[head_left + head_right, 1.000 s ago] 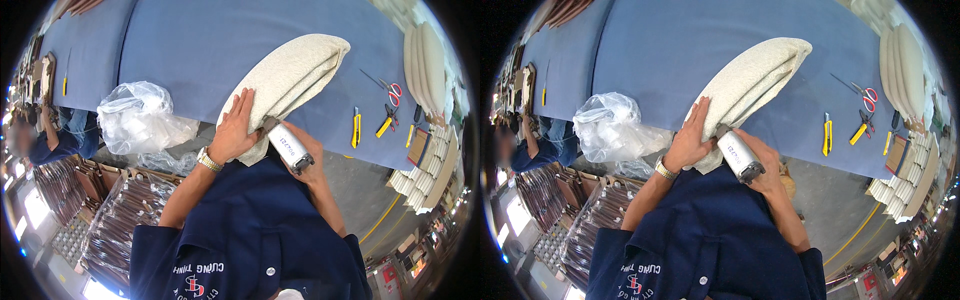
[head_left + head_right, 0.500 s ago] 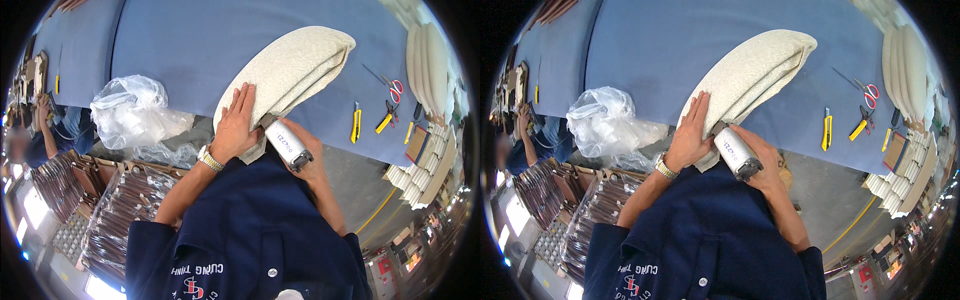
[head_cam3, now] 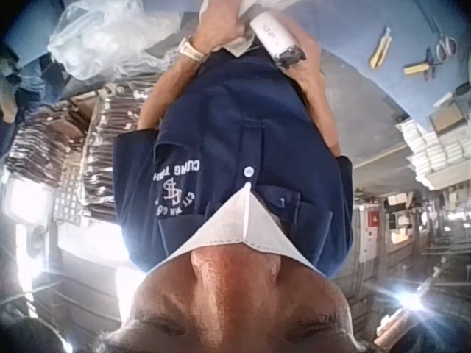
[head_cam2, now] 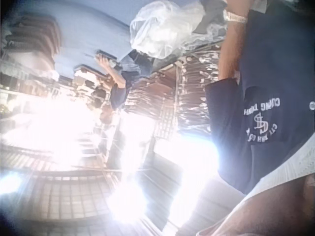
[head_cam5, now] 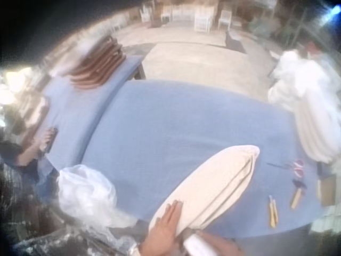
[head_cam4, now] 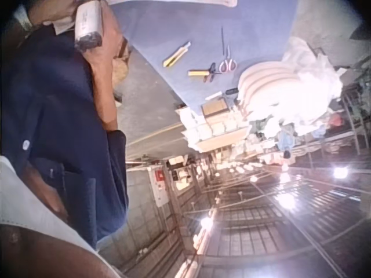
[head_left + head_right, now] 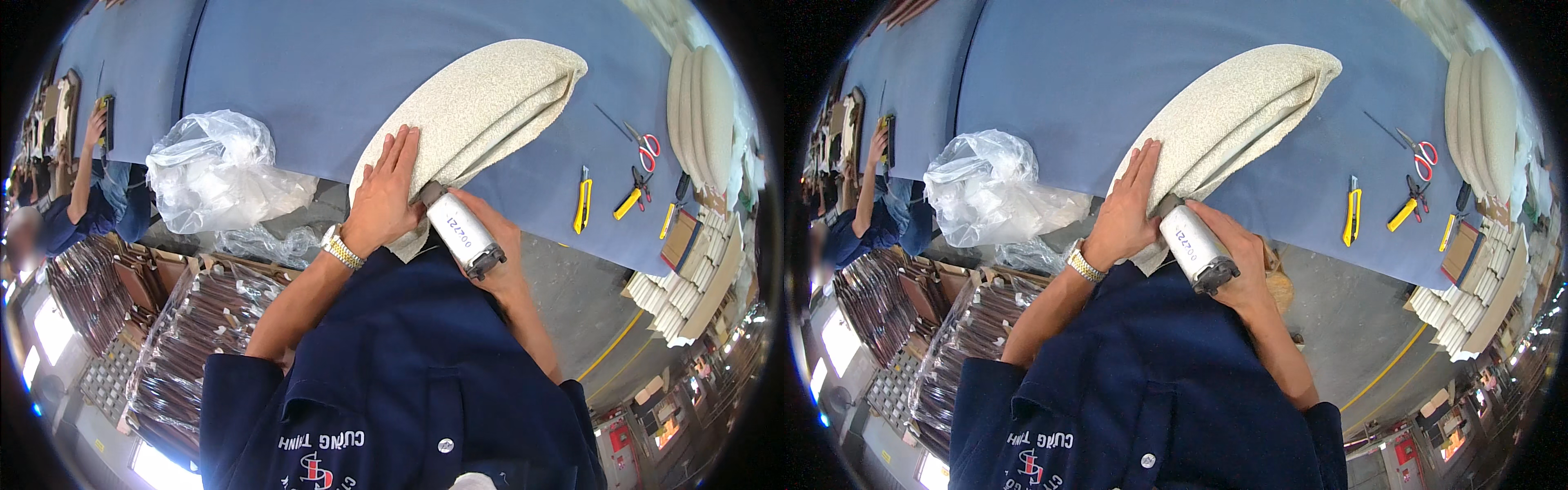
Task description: The person assembles a cushion by folding fabric over a foam insert, trimming excess fabric with a utility knife, and securing the edges with a pneumatic staple gun. The finished cushion is then placed on a stack of similar cushions.
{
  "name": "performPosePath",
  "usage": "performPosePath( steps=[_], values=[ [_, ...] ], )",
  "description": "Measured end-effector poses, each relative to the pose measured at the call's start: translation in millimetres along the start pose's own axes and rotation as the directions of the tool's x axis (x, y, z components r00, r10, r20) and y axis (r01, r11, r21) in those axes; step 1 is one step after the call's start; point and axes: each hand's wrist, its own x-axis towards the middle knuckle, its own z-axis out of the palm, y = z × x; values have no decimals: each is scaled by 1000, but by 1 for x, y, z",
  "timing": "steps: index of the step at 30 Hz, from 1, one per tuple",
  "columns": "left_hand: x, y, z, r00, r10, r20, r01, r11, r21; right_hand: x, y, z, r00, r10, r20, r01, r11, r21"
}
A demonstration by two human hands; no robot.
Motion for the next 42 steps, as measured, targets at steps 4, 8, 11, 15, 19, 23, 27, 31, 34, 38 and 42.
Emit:
performPosePath(
  steps=[4,8,11,15,19,23,27,31,34,38,42],
  values=[
    [-2,-6,1,1000,29,-12,-29,999,-42,-4,-1,-3,997,-82,12,81,997,2],
    [-4,-3,1,1000,26,-9,-26,999,-37,-9,-3,-4,996,-68,54,66,997,46],
    [-4,-1,-1,1000,0,25,0,1000,-22,-8,-6,-3,997,-4,77,3,1000,10],
    [0,-6,3,1000,19,-7,-20,997,-70,6,-15,-1,989,101,107,-103,994,20],
    [13,-44,-22,958,250,138,-203,937,-284,14,-27,6,997,30,69,-29,999,-17],
    [14,-79,-53,919,231,320,11,795,-607,18,-18,9,992,-114,48,116,992,-43],
    [1,-76,-25,955,118,271,-6,924,-383,17,-22,12,993,-102,50,106,991,-81],
    [-12,-59,-13,992,75,98,-48,968,-248,18,-20,17,986,-169,13,169,982,-88],
    [-19,-39,-21,999,2,34,2,993,-115,17,-18,19,979,-201,-12,199,975,-95],
    [-25,-32,-26,994,-86,72,87,996,-14,10,-23,22,985,-169,-40,165,982,-87],
    [-28,-33,-20,997,-69,18,69,998,3,2,-22,21,992,-123,-11,122,991,-53]
  ],
)
